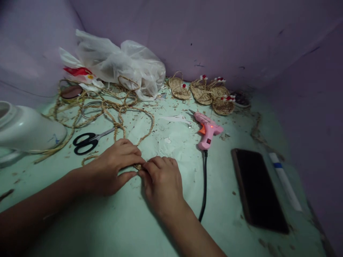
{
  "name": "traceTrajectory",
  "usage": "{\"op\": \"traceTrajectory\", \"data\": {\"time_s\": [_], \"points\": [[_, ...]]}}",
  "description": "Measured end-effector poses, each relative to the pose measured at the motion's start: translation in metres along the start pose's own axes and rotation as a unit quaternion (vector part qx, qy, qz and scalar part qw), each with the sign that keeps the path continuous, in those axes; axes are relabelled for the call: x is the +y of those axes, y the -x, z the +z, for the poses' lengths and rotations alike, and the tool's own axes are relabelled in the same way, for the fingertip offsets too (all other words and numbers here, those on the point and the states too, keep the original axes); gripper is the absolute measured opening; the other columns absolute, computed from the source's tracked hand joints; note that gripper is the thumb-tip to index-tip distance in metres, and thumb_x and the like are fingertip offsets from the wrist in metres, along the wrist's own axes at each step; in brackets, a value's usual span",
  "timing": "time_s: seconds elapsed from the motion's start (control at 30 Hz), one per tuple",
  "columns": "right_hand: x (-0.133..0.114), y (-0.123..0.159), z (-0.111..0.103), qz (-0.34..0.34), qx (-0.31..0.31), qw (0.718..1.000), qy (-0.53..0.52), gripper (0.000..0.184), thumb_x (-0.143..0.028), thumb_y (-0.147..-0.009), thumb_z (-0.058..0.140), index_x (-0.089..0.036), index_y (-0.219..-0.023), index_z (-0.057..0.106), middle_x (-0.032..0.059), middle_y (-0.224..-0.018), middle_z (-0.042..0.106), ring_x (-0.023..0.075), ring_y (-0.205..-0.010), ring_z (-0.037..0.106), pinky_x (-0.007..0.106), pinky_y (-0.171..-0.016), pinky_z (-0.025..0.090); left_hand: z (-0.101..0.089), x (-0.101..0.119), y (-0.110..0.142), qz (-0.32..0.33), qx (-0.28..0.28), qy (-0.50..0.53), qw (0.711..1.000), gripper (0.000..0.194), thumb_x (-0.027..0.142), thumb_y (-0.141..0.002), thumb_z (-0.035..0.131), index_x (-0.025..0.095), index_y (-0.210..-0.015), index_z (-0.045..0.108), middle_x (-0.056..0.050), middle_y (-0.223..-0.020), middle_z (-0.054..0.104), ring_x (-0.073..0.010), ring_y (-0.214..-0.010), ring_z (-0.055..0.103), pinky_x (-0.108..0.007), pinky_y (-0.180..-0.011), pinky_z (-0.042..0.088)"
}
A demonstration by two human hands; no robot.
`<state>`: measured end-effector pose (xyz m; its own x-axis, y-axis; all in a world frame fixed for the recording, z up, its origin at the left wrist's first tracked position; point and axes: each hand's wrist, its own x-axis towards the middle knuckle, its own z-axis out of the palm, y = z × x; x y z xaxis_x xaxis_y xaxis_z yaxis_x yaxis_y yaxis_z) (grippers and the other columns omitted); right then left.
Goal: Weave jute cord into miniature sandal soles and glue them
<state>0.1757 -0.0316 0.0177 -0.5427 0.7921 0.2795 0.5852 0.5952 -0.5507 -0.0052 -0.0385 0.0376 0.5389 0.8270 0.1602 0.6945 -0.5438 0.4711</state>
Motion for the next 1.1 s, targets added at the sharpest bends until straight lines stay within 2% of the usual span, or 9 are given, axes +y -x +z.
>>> {"op": "traceTrajectory", "data": {"time_s": [0.1, 0.23, 0.43, 0.53, 0.6, 0.7, 0.8, 1.1], "points": [[0.002, 0.004, -0.010, 0.013, -0.026, 0.999, -0.024, 0.011, -0.021, -0.081, 0.060, -0.016, -0.088, 0.068, 0.0061, -0.080, 0.070, 0.0211, -0.075, 0.061, 0.036, -0.071, 0.046, 0.003, -0.003, -0.001, 0.013, 0.020, 0.035, 0.999, 0.016, 0.016, -0.083, 0.051, 0.014, -0.088, 0.066, -0.006, -0.081, 0.060, -0.0180, -0.081, 0.054, -0.037, -0.081, 0.038], [0.007, 0.018, -0.030, 0.035, -0.040, 0.999, 0.008, 0.027, -0.024, -0.077, 0.065, -0.016, -0.103, 0.064, 0.0090, -0.093, 0.069, 0.0248, -0.084, 0.060, 0.041, -0.074, 0.047, 0.004, -0.006, -0.003, 0.012, 0.015, 0.037, 0.999, 0.016, 0.013, -0.082, 0.049, 0.013, -0.081, 0.065, -0.006, -0.079, 0.060, -0.0181, -0.080, 0.054, -0.037, -0.081, 0.039], [0.012, 0.028, -0.031, 0.028, -0.029, 0.999, 0.020, 0.015, -0.017, -0.081, 0.061, -0.018, -0.093, 0.069, 0.0079, -0.086, 0.066, 0.0220, -0.076, 0.057, 0.039, -0.068, 0.046, 0.002, 0.002, -0.003, -0.006, 0.008, 0.025, 1.000, 0.015, 0.011, -0.074, 0.056, 0.015, -0.086, 0.063, -0.006, -0.087, 0.057, -0.0190, -0.088, 0.051, -0.038, -0.086, 0.038], [0.013, 0.028, -0.029, 0.008, -0.021, 0.999, 0.033, 0.015, -0.018, -0.081, 0.060, -0.018, -0.092, 0.070, 0.0079, -0.084, 0.065, 0.0218, -0.075, 0.056, 0.039, -0.067, 0.046, 0.006, 0.002, -0.005, 0.026, 0.023, 0.004, 0.999, 0.020, 0.018, -0.074, 0.062, 0.017, -0.094, 0.063, -0.006, -0.094, 0.058, -0.0206, -0.091, 0.051, -0.041, -0.087, 0.037], [0.014, 0.028, -0.030, -0.016, -0.022, 0.998, 0.050, 0.017, -0.018, -0.084, 0.057, -0.016, -0.095, 0.069, 0.0091, -0.084, 0.065, 0.0218, -0.075, 0.055, 0.038, -0.066, 0.047, 0.009, 0.000, -0.008, 0.057, 0.022, -0.016, 0.998, 0.016, 0.020, -0.077, 0.061, 0.017, -0.092, 0.064, -0.006, -0.091, 0.060, -0.0206, -0.089, 0.052, -0.042, -0.086, 0.036], [0.018, 0.027, -0.036, -0.053, -0.064, 0.995, 0.048, 0.021, -0.018, -0.087, 0.054, -0.014, -0.103, 0.067, 0.0110, -0.090, 0.065, 0.0218, -0.079, 0.055, 0.037, -0.068, 0.049, 0.011, -0.001, -0.012, 0.098, 0.010, -0.035, 0.994, 0.011, 0.018, -0.081, 0.057, 0.016, -0.087, 0.065, -0.004, -0.083, 0.062, -0.0184, -0.082, 0.053, -0.042, -0.088, 0.035], [0.021, 0.028, -0.043, -0.050, -0.110, 0.992, 0.022, 0.024, -0.018, -0.085, 0.056, -0.013, -0.107, 0.064, 0.0113, -0.094, 0.063, 0.0216, -0.083, 0.055, 0.037, -0.072, 0.050, 0.009, -0.001, -0.014, 0.116, -0.002, -0.038, 0.993, 0.011, 0.018, -0.083, 0.054, 0.015, -0.086, 0.065, -0.004, -0.079, 0.063, -0.0165, -0.078, 0.053, -0.041, -0.089, 0.035], [0.022, 0.029, -0.031, -0.028, -0.012, 0.999, 0.010, 0.015, -0.015, -0.080, 0.054, -0.013, -0.089, 0.066, 0.0084, -0.078, 0.064, 0.0171, -0.067, 0.058, 0.031, -0.060, 0.050, 0.012, 0.000, -0.016, 0.129, -0.015, -0.088, 0.988, 0.017, 0.012, -0.084, 0.045, 0.014, -0.083, 0.062, -0.006, -0.076, 0.062, -0.0178, -0.074, 0.051, -0.039, -0.080, 0.037]]}}
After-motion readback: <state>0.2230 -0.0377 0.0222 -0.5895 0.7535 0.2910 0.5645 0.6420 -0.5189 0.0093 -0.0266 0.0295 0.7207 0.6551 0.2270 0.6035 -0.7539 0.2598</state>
